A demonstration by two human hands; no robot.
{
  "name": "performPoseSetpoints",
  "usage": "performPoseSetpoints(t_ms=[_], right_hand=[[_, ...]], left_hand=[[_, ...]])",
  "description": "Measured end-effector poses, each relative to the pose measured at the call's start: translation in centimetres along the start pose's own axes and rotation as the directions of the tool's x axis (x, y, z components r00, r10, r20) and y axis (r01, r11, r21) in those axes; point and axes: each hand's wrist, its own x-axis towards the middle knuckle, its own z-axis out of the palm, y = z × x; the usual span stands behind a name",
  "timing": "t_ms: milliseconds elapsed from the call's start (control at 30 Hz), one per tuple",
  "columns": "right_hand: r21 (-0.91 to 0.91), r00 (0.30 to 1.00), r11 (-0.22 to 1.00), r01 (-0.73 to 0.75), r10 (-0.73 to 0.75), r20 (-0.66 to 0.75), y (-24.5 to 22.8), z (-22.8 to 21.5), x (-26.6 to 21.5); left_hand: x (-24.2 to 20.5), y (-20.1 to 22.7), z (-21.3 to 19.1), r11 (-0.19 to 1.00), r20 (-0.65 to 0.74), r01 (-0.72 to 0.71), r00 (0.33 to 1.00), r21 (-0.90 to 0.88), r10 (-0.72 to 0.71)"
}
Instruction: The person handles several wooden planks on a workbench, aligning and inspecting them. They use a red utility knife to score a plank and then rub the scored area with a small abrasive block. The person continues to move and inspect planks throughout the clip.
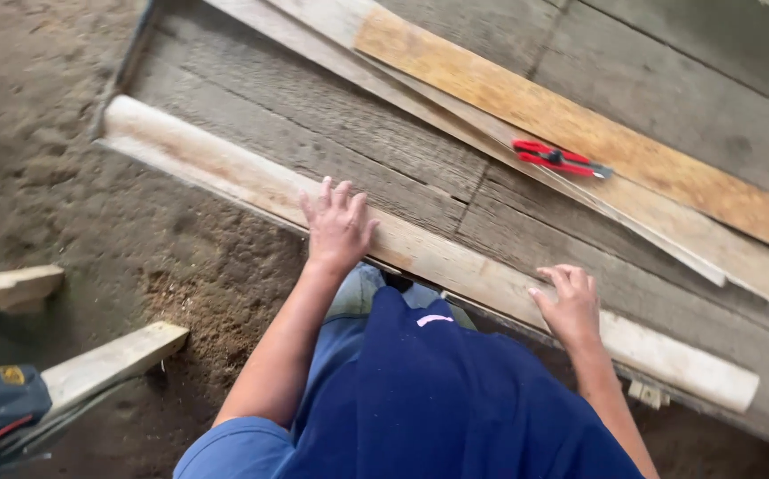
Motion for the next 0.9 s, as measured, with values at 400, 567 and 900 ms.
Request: performPoseSetpoints(t_ms=[400, 567, 900], right_hand=[[0.098, 0.998, 0.995, 0.018, -0.013, -0.056, 1.5, 0.1, -4.7], [0.084, 0.995, 0.993, -0.089, 0.092, -0.037, 1.8, -1.7, -4.8], [0.128, 0.857, 0.881, -0.455, 0.472, -0.206, 15.5, -0.7, -8.5]], left_hand=[[-1.0, 0.4, -0.5, 0.999, 0.108, -0.048, 0.993, 0.003, 0.047], [-1.1, 1.8, -0.5, 0.994, 0.107, -0.083, 0.991, 0.069, 0.075], [-2.4, 9.3, 2.8, 0.901, 0.055, -0.433, 0.899, -0.030, 0.434]])
